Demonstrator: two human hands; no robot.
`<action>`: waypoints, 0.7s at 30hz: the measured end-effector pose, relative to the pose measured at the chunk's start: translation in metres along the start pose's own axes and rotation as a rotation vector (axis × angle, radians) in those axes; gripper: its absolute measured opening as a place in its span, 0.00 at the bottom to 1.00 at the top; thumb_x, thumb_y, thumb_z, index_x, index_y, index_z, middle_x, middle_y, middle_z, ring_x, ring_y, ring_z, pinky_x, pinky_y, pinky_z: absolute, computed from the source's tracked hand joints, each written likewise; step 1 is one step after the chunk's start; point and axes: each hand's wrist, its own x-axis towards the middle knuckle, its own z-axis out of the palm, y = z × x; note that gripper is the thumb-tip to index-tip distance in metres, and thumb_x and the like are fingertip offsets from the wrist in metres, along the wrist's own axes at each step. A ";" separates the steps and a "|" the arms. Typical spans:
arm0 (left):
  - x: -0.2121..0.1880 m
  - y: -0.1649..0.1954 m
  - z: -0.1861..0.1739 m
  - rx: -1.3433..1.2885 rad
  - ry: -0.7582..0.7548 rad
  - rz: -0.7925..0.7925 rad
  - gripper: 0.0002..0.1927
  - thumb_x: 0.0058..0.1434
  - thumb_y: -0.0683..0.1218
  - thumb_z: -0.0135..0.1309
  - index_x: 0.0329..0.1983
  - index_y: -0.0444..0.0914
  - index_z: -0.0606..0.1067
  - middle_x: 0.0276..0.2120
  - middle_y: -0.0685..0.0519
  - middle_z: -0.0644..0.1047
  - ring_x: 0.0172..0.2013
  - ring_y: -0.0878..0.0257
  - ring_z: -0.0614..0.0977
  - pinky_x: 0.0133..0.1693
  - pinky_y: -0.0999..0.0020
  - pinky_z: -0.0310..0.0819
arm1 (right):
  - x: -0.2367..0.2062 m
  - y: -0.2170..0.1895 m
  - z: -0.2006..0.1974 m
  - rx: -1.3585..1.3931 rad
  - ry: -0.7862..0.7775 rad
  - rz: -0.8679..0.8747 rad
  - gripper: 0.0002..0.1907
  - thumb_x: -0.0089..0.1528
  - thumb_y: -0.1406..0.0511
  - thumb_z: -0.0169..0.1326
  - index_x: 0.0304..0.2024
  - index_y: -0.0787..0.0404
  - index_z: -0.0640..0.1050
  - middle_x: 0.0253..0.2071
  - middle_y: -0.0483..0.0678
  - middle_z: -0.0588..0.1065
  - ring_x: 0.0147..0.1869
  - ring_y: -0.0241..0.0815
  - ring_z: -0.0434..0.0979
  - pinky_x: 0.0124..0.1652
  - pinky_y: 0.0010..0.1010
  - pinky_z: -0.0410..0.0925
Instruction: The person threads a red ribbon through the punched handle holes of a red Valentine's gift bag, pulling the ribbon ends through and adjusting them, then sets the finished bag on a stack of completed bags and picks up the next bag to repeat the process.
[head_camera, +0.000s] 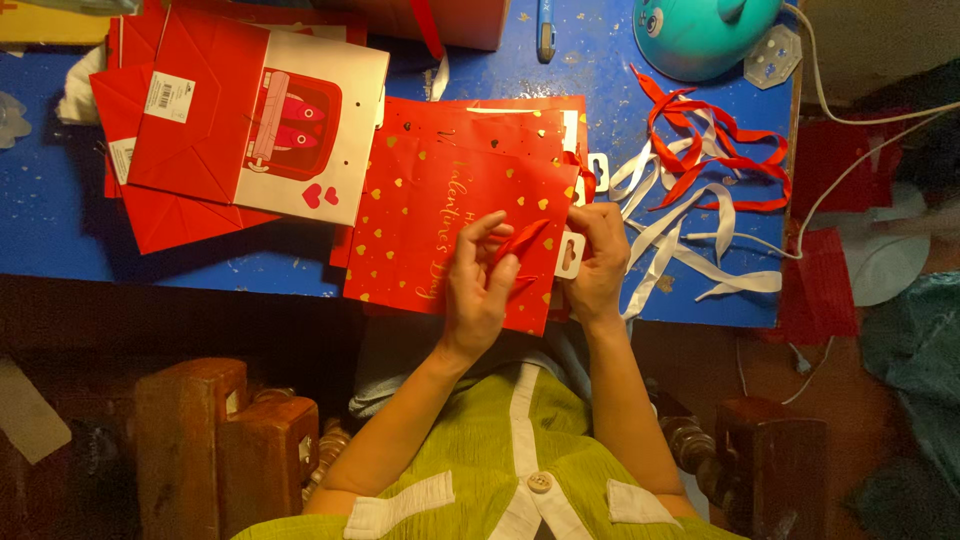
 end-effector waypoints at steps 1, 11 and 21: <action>0.002 -0.005 -0.002 -0.104 0.012 -0.030 0.21 0.71 0.37 0.46 0.67 0.35 0.65 0.55 0.51 0.71 0.49 0.67 0.75 0.54 0.70 0.76 | 0.000 0.002 0.000 0.014 -0.003 0.002 0.15 0.64 0.63 0.61 0.50 0.64 0.78 0.45 0.48 0.70 0.49 0.41 0.74 0.48 0.29 0.68; 0.010 0.013 -0.005 0.325 -0.013 -0.008 0.23 0.61 0.31 0.57 0.58 0.37 0.73 0.47 0.52 0.73 0.40 0.68 0.73 0.42 0.71 0.74 | 0.000 0.003 0.000 0.065 0.001 0.020 0.13 0.62 0.66 0.62 0.46 0.66 0.78 0.44 0.47 0.69 0.48 0.40 0.72 0.48 0.28 0.67; 0.024 0.026 0.007 0.796 0.075 0.277 0.20 0.60 0.34 0.52 0.56 0.41 0.74 0.46 0.47 0.73 0.42 0.49 0.82 0.41 0.57 0.78 | -0.006 0.009 0.002 -0.023 0.104 0.016 0.06 0.64 0.73 0.60 0.42 0.67 0.75 0.42 0.47 0.68 0.45 0.38 0.70 0.45 0.27 0.65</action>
